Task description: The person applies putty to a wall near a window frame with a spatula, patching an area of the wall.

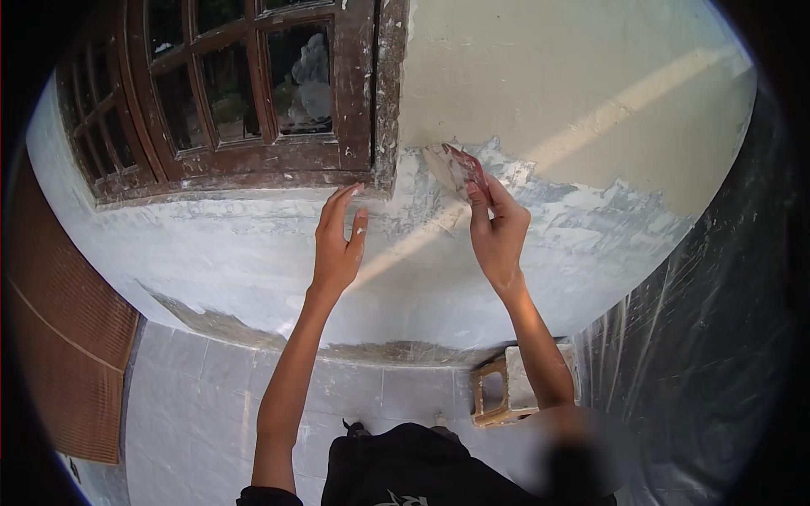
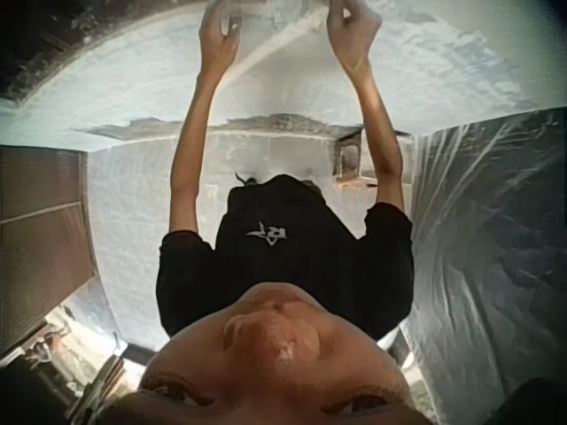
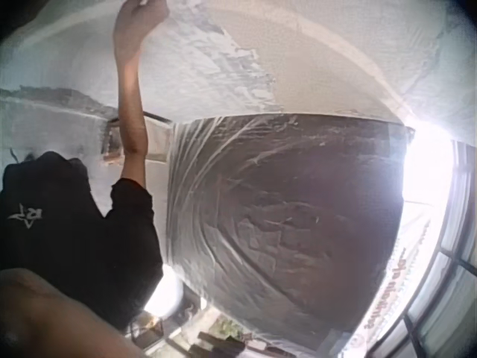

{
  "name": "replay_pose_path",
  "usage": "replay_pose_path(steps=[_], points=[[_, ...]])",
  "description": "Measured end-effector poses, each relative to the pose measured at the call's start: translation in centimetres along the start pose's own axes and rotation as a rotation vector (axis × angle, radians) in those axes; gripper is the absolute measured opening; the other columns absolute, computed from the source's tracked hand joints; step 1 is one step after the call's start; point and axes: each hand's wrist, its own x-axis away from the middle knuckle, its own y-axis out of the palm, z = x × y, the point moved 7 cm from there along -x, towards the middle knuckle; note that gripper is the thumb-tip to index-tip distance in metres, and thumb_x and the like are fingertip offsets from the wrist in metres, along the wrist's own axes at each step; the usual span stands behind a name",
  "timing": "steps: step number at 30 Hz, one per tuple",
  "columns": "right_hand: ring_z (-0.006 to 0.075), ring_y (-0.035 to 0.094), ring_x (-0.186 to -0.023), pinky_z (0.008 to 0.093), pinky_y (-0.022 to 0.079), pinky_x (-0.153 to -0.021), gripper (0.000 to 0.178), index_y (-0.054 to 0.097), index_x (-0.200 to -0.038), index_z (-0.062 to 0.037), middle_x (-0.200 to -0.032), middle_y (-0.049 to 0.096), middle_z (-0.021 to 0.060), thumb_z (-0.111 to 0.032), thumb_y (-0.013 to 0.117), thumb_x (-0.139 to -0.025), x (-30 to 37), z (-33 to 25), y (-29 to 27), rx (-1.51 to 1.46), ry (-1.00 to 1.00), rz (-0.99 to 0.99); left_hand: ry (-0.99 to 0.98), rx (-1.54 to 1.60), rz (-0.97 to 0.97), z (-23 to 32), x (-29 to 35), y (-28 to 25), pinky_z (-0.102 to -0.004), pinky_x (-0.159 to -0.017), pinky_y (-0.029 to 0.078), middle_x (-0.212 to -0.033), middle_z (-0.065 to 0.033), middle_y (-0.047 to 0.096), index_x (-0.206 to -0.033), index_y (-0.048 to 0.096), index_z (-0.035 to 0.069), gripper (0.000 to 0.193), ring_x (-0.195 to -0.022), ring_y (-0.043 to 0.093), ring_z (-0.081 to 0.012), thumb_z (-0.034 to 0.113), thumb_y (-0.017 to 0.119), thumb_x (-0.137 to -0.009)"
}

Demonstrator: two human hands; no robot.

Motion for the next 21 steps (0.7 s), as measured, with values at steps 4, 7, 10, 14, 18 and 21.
replay_pose_path(steps=[4,7,10,14,18,21], points=[[0.0247,0.064,-0.09,0.0345,0.051,-0.078,0.03,0.066,-0.115,-0.0024,-0.101,0.068,0.0151,0.004,0.055,-0.088,0.2,-2.2,3.8,0.206,-0.358,0.044,0.096,-0.017,0.001,-2.4,-2.3,-0.8,-0.0428,-0.107,0.035,-0.131,-0.0148,0.052,-0.129,0.052,0.005,0.034,-0.131,0.042,-0.0353,0.011,0.053,-0.096],[0.0306,0.061,-0.107,0.0408,0.049,-0.093,0.038,0.065,-0.118,-0.0027,-0.115,0.065,0.0141,0.006,0.055,-0.083,1.4,-1.4,5.7,0.324,-0.54,0.033,0.159,-0.032,0.049,-3.2,-3.4,-1.0,-0.0433,-0.108,0.034,-0.13,-0.0146,0.053,-0.128,0.052,0.005,0.035,-0.131,0.041,-0.036,0.008,0.055,-0.094],[0.0302,0.059,-0.115,0.0448,0.046,-0.101,0.041,0.066,-0.119,-0.0039,-0.121,0.063,0.0126,0.006,0.055,-0.08,2.1,-0.6,6.9,0.358,-0.604,0.011,0.232,-0.114,0.043,-3.6,-4.3,-0.7,-0.043,-0.11,0.032,-0.133,-0.0132,0.051,-0.129,0.051,0.004,0.033,-0.134,0.04,-0.0333,0.012,0.052,-0.097],[0.0284,0.059,-0.116,0.0458,0.045,-0.102,0.035,0.069,-0.114,-0.0059,-0.121,0.064,0.0127,0.003,0.057,-0.082,2.2,-0.4,7.4,0.406,-0.694,0.03,0.334,-0.158,0.114,-3.4,-5.5,-0.5,-0.0447,-0.11,0.031,-0.132,-0.0123,0.051,-0.127,0.052,0.004,0.033,-0.134,0.038,-0.0343,0.009,0.052,-0.095],[0.0267,0.061,-0.114,0.0438,0.046,-0.099,0.031,0.071,-0.111,-0.0083,-0.118,0.066,0.0103,-0.005,0.061,-0.082,1.8,0.1,7.9,0.439,-0.721,0.043,0.395,-0.18,0.235,-3.2,-6.7,-0.1,-0.0464,-0.106,0.032,-0.128,-0.0117,0.054,-0.124,0.056,0.005,0.032,-0.132,0.04,-0.0356,0.007,0.056,-0.091],[0.0245,0.061,-0.113,0.0414,0.046,-0.099,0.029,0.072,-0.11,-0.0113,-0.117,0.067,0.0076,-0.009,0.063,-0.082,2.1,0.8,8.5,0.476,-0.742,0.058,0.417,-0.222,0.27,-3.5,-7.3,0.8,-0.046,-0.105,0.032,-0.128,-0.0115,0.055,-0.122,0.056,0.004,0.032,-0.132,0.04,-0.0358,0.006,0.056,-0.09]])
